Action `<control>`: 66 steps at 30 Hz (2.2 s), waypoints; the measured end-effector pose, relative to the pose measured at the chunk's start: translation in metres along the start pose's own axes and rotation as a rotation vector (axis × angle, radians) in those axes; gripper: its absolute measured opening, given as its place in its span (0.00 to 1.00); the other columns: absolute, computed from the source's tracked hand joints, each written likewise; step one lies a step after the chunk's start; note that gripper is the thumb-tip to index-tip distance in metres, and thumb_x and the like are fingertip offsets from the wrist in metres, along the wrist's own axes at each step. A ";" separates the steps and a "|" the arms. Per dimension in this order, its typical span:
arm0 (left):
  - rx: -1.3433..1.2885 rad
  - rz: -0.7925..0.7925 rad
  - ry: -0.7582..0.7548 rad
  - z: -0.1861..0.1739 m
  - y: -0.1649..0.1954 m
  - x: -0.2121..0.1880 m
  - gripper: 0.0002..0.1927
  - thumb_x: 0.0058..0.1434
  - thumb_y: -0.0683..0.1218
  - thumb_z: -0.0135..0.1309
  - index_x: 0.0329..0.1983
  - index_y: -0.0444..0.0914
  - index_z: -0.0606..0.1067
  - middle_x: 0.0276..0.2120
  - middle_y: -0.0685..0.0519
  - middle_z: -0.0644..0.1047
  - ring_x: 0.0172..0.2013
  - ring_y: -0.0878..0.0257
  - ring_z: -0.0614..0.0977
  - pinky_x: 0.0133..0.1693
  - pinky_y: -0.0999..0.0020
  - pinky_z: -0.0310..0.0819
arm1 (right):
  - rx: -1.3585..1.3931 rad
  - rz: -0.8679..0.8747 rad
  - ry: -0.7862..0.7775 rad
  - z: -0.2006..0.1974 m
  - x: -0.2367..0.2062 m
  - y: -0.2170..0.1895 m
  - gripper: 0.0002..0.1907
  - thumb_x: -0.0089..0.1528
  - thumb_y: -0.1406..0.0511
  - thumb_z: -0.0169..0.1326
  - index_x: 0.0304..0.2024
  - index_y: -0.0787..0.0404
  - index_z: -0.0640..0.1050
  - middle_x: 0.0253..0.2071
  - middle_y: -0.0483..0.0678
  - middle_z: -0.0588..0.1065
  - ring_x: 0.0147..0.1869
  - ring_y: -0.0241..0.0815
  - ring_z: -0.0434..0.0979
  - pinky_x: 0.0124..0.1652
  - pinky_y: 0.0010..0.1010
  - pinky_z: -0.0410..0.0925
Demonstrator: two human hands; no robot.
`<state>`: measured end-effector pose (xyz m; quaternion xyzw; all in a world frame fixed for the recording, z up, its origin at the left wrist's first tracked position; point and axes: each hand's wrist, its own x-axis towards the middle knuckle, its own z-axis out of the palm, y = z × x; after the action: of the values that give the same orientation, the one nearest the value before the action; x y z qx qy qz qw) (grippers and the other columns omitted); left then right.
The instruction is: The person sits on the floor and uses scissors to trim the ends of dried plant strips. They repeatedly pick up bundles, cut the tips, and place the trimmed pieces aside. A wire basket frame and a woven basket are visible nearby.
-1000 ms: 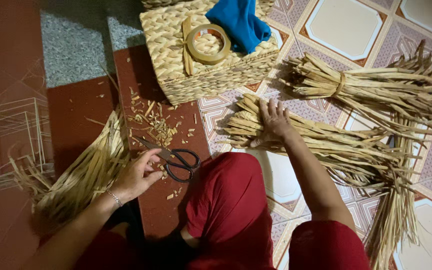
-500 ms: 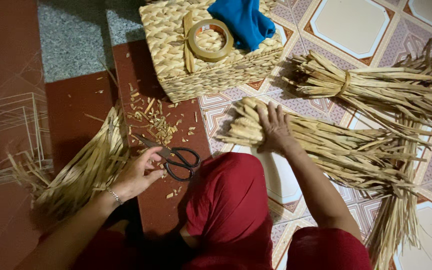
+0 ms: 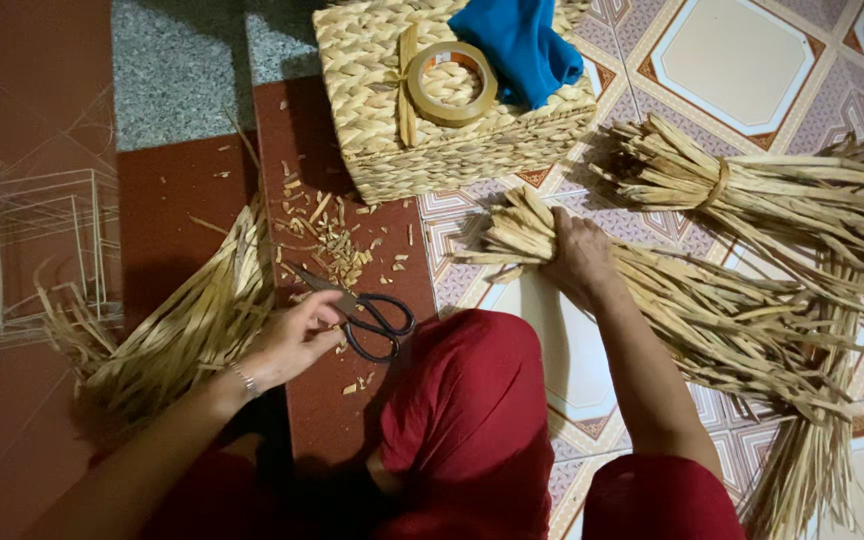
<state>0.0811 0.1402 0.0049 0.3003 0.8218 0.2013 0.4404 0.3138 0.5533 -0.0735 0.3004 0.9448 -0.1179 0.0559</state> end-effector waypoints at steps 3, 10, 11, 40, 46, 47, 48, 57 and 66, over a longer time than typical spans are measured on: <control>0.037 0.163 0.006 0.017 0.011 0.031 0.30 0.67 0.56 0.53 0.71 0.48 0.63 0.57 0.55 0.79 0.63 0.56 0.74 0.63 0.50 0.63 | -0.043 -0.045 -0.002 0.007 -0.016 -0.014 0.58 0.46 0.50 0.72 0.71 0.59 0.56 0.52 0.62 0.73 0.58 0.60 0.72 0.59 0.49 0.64; -0.493 0.263 0.158 0.093 0.056 0.150 0.39 0.66 0.63 0.49 0.73 0.41 0.56 0.66 0.41 0.67 0.65 0.53 0.70 0.62 0.55 0.68 | -0.082 -0.027 -0.186 -0.006 -0.026 -0.036 0.75 0.36 0.42 0.76 0.75 0.47 0.46 0.69 0.53 0.58 0.75 0.58 0.53 0.69 0.64 0.44; -0.620 0.328 0.198 0.104 0.062 0.168 0.39 0.66 0.64 0.48 0.74 0.40 0.56 0.67 0.40 0.66 0.66 0.53 0.70 0.64 0.55 0.68 | -0.091 -0.026 -0.199 -0.010 -0.024 -0.036 0.76 0.35 0.41 0.75 0.75 0.45 0.45 0.72 0.53 0.55 0.76 0.60 0.50 0.69 0.64 0.43; -0.481 0.513 0.291 0.187 0.100 0.249 0.49 0.67 0.75 0.27 0.80 0.38 0.49 0.76 0.42 0.54 0.76 0.50 0.53 0.74 0.57 0.43 | -0.126 0.074 -0.284 -0.012 0.005 -0.016 0.80 0.32 0.43 0.77 0.76 0.40 0.42 0.74 0.50 0.52 0.78 0.60 0.46 0.69 0.65 0.42; -0.945 0.568 0.208 0.171 0.095 0.243 0.47 0.69 0.73 0.32 0.80 0.40 0.45 0.78 0.45 0.47 0.77 0.52 0.46 0.73 0.54 0.38 | -0.084 -0.042 -0.130 0.008 -0.001 -0.008 0.74 0.35 0.49 0.77 0.75 0.48 0.47 0.66 0.53 0.62 0.73 0.58 0.56 0.69 0.60 0.49; -1.051 0.545 0.205 0.161 0.092 0.237 0.46 0.69 0.72 0.32 0.80 0.40 0.45 0.78 0.46 0.49 0.77 0.53 0.49 0.74 0.55 0.38 | -0.089 -0.073 -0.104 0.012 -0.001 -0.005 0.72 0.36 0.50 0.77 0.75 0.51 0.50 0.64 0.55 0.64 0.71 0.58 0.59 0.68 0.58 0.52; -1.157 0.520 0.206 0.150 0.088 0.228 0.46 0.70 0.72 0.32 0.80 0.41 0.46 0.78 0.47 0.50 0.77 0.55 0.51 0.74 0.56 0.38 | -0.093 -0.110 -0.078 0.016 0.000 -0.003 0.69 0.37 0.51 0.76 0.74 0.54 0.52 0.61 0.57 0.67 0.69 0.58 0.62 0.67 0.56 0.54; -1.282 0.398 0.836 -0.010 -0.051 0.109 0.28 0.68 0.62 0.50 0.60 0.38 0.72 0.58 0.46 0.78 0.55 0.53 0.81 0.60 0.52 0.76 | -0.117 -0.122 0.018 0.031 -0.017 -0.046 0.50 0.42 0.48 0.71 0.61 0.63 0.70 0.39 0.59 0.79 0.45 0.59 0.79 0.48 0.48 0.73; -1.222 0.143 1.577 -0.092 -0.276 0.084 0.09 0.63 0.45 0.60 0.45 0.39 0.80 0.39 0.49 0.82 0.41 0.56 0.83 0.44 0.61 0.79 | -0.118 -0.053 0.119 0.058 -0.023 -0.071 0.39 0.48 0.45 0.68 0.57 0.54 0.78 0.37 0.57 0.80 0.40 0.58 0.82 0.44 0.50 0.74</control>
<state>-0.1203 -0.0136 -0.1616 -0.1482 0.6147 0.7570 -0.1649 0.2935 0.4696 -0.1126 0.2780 0.9594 -0.0453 0.0143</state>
